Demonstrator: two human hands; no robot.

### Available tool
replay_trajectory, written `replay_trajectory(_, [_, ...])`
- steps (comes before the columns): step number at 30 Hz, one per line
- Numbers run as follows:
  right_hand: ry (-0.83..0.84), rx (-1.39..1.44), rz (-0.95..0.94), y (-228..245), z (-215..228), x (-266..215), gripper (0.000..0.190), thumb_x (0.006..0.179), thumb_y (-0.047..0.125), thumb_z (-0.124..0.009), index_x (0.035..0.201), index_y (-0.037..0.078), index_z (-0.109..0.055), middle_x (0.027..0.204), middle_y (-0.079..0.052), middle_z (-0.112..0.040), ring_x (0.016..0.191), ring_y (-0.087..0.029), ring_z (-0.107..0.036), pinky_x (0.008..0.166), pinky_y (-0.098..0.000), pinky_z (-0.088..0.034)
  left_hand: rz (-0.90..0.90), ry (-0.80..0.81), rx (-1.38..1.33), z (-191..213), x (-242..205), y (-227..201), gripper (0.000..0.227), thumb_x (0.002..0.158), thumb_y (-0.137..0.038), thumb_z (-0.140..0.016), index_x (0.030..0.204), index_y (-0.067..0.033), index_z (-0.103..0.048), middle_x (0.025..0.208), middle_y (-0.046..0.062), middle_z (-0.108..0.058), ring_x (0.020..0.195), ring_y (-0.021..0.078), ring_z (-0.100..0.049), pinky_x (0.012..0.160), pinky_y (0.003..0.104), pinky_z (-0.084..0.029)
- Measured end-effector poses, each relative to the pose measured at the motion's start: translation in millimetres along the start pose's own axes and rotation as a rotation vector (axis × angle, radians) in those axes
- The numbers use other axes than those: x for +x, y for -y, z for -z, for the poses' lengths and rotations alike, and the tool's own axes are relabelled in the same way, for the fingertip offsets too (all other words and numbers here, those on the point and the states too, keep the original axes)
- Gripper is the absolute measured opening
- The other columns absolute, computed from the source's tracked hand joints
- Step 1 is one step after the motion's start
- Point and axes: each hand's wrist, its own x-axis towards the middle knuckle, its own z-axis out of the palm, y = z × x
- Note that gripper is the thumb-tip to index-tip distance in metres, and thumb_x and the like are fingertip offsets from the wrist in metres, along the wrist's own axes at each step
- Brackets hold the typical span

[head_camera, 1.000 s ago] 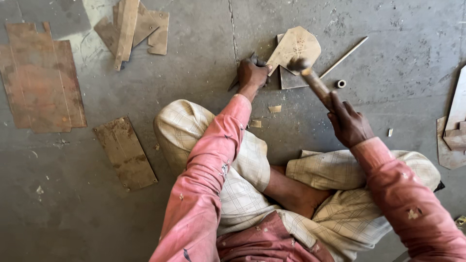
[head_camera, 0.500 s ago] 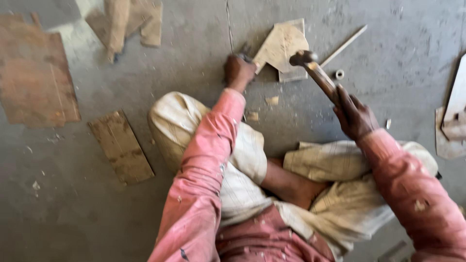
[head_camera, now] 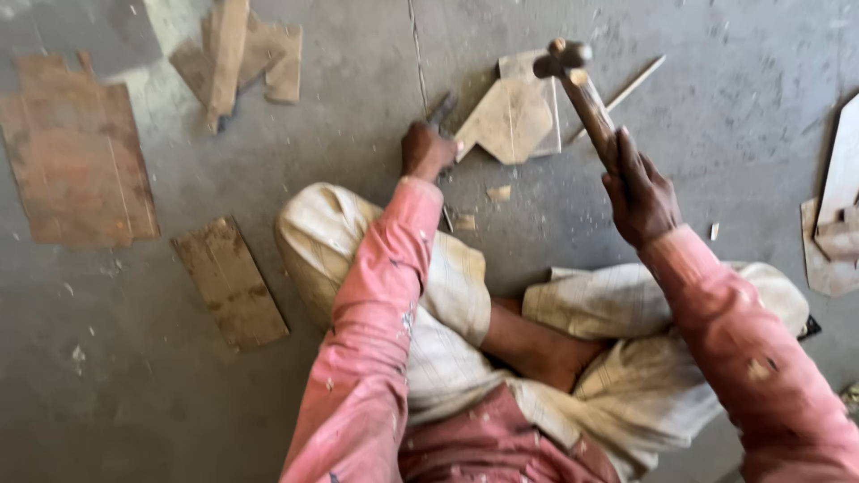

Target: The person sits on the floor and uses a hammer and punch to drive holes into various metal sheets. The person repeatedly positions the punch on the metal, strikes it with the hammer, and moves to the next piece.

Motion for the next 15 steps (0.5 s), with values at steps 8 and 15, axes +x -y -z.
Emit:
replay_trajectory(8, [0.058, -0.036, -0.054, 11, -13, 16, 0.062, 0.106, 0.018, -0.061, 0.163, 0.011, -0.039, 0.123, -0.03, -0.065, 0.104, -0.05, -0.065, 0.089, -0.0526, -0.055, 0.081, 0.104, -0.2, 13, -12, -18, 0.08, 0.077, -0.013, -0.078, 0.147, -0.0423, -0.052, 0.087, 0.009, -0.081, 0.069, 0.0229, -0.079, 0.062, 0.041, -0.066])
replay_trajectory(15, [0.016, 0.038, 0.02, 27, -10, 38, 0.058, 0.108, 0.016, -0.059, 0.162, 0.009, -0.038, 0.123, -0.028, -0.066, 0.1, -0.049, -0.066, 0.083, -0.0523, -0.055, -0.034, 0.034, 0.012, 13, -9, -25, 0.072, 0.075, -0.023, -0.087, 0.14, -0.0369, -0.059, 0.09, 0.01, -0.079, 0.073, 0.021, -0.077, 0.07, 0.04, -0.063])
